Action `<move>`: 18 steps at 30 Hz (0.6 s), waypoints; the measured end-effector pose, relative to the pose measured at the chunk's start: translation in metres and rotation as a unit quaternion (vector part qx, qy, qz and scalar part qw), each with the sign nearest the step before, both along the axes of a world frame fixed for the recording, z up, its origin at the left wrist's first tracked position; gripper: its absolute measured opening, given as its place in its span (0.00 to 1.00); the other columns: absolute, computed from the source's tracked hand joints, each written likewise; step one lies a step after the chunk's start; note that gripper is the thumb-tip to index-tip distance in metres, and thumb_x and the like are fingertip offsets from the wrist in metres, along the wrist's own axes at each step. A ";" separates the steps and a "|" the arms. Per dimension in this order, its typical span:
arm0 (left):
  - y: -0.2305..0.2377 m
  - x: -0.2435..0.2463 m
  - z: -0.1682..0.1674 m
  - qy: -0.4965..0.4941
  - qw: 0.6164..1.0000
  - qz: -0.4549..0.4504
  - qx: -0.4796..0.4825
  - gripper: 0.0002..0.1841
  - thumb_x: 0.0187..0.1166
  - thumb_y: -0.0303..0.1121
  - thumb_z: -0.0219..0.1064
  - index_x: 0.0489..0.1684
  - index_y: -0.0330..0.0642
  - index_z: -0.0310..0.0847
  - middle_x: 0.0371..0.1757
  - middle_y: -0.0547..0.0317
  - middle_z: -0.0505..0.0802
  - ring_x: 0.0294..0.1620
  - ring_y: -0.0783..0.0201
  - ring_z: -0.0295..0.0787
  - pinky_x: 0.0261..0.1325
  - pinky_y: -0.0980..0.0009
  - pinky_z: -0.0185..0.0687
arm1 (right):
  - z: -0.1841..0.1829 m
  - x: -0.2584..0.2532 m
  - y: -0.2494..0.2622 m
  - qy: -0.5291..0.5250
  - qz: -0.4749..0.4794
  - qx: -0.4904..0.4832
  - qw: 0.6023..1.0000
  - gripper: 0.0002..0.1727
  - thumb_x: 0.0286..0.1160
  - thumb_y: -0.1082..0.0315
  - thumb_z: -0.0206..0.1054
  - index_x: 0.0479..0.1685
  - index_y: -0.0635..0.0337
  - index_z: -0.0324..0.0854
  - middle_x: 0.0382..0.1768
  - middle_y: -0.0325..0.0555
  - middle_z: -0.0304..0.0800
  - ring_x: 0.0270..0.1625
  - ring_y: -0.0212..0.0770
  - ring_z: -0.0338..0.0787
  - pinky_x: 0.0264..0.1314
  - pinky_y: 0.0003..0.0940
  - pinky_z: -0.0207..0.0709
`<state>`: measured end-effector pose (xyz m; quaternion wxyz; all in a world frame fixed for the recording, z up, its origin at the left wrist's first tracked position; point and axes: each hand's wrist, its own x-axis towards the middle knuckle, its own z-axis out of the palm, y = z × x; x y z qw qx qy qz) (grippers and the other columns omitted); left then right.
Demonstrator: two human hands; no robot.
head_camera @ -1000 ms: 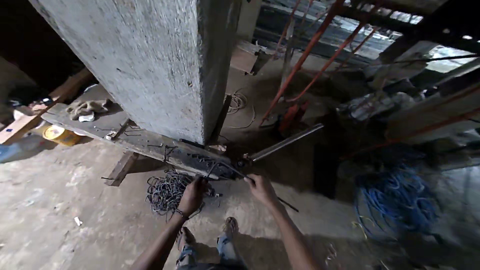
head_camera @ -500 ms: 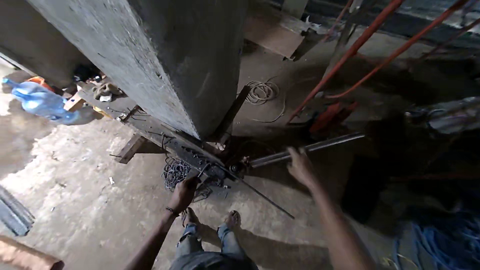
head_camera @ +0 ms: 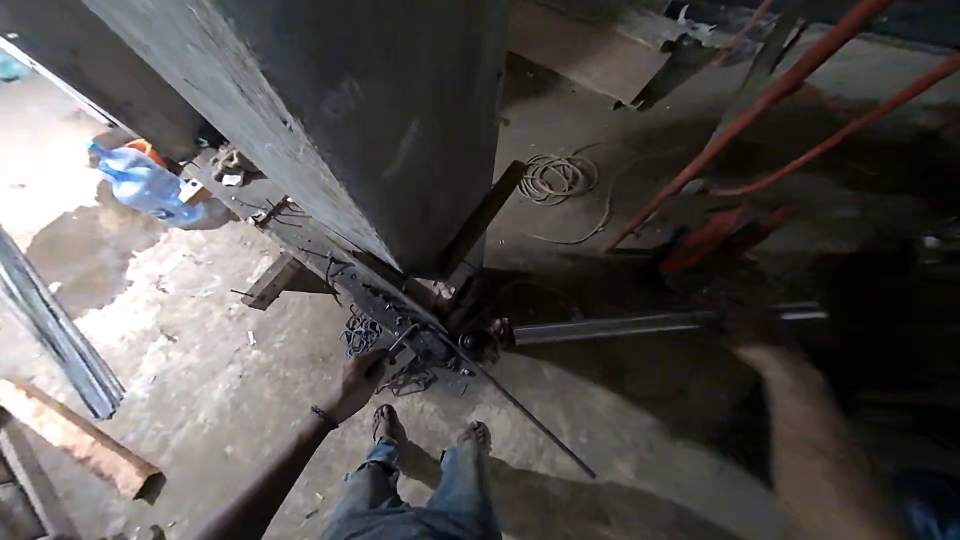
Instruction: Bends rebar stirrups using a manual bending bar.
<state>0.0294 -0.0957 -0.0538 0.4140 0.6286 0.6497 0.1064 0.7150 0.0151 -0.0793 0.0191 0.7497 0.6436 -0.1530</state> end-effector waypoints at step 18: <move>0.031 -0.023 -0.008 -0.063 0.997 -0.050 -0.008 0.15 0.92 0.39 0.53 0.57 0.44 0.86 0.26 0.67 0.81 0.19 0.73 0.72 0.24 0.74 0.71 | 0.011 -0.010 -0.190 -0.088 -0.170 0.079 0.978 0.12 0.69 0.81 0.75 0.50 0.75 0.85 0.58 0.79 0.85 0.71 0.81 0.78 0.74 0.77 0.66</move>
